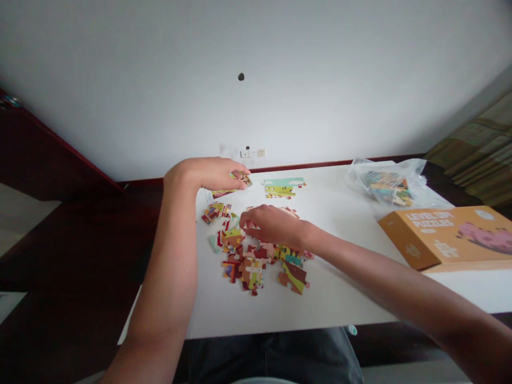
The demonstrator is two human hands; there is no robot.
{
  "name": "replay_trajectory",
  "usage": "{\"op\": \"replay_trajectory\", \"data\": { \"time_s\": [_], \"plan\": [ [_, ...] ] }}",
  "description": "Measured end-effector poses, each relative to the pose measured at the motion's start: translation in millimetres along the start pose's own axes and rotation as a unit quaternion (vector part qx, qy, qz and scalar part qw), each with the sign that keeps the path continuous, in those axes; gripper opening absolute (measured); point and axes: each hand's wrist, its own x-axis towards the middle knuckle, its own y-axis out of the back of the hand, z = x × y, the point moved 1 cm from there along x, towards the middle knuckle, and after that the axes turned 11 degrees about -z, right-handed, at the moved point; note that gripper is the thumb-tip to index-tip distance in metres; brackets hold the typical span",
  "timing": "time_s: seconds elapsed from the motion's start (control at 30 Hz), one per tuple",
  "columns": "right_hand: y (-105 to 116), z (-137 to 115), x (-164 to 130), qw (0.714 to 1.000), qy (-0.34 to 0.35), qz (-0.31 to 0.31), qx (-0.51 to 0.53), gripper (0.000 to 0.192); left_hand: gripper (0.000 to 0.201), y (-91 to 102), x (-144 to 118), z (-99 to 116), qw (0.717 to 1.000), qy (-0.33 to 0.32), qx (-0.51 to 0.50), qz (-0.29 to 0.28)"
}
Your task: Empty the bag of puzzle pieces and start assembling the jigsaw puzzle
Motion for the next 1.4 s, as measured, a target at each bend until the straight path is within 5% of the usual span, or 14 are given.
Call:
{"op": "replay_trajectory", "data": {
  "time_s": [0.17,0.33,0.53,0.73,0.87,0.97,1.03,1.13,1.23,1.33,1.4],
  "plan": [
    [-10,-11,-11,0.990,0.081,-0.047,-0.110,0.034,0.067,-0.6,-1,2,1.000,0.002,-0.006,-0.002],
    [-19,-16,-13,0.980,0.167,-0.045,-0.099,0.037,0.066,-0.5,-2,3,1.000,0.012,-0.005,-0.001],
    [8,-2,-9,0.993,0.082,-0.083,0.021,0.010,0.068,-0.4,-1,-1,1.000,0.002,0.000,0.004],
    [-2,13,9,0.977,0.047,-0.046,0.204,0.023,0.067,0.2,-1,-1,1.000,-0.003,0.005,0.002],
    [-13,23,19,0.980,-0.004,0.013,0.199,0.017,0.068,0.3,-1,-3,1.000,-0.008,0.001,0.005],
    [-8,32,19,0.980,-0.035,-0.003,0.197,0.045,0.068,-0.1,-1,-4,1.000,-0.010,0.004,0.005],
    [1,38,14,0.984,-0.043,-0.023,0.171,0.044,0.067,-0.2,-2,-4,1.000,-0.008,0.007,0.006],
    [13,39,5,0.990,-0.025,-0.077,0.111,0.025,0.067,0.3,-5,-1,1.000,0.000,0.007,0.007],
    [20,31,-3,0.985,0.031,-0.121,0.119,0.027,0.066,1.1,-6,0,1.000,0.000,0.004,0.009],
    [22,21,-7,0.984,0.058,-0.097,0.138,0.035,0.065,1.5,-7,1,1.000,-0.002,0.001,0.011],
    [23,21,-8,0.994,0.016,-0.068,0.087,0.034,0.066,1.3,-7,0,1.000,-0.001,0.001,0.010]
  ]
}}
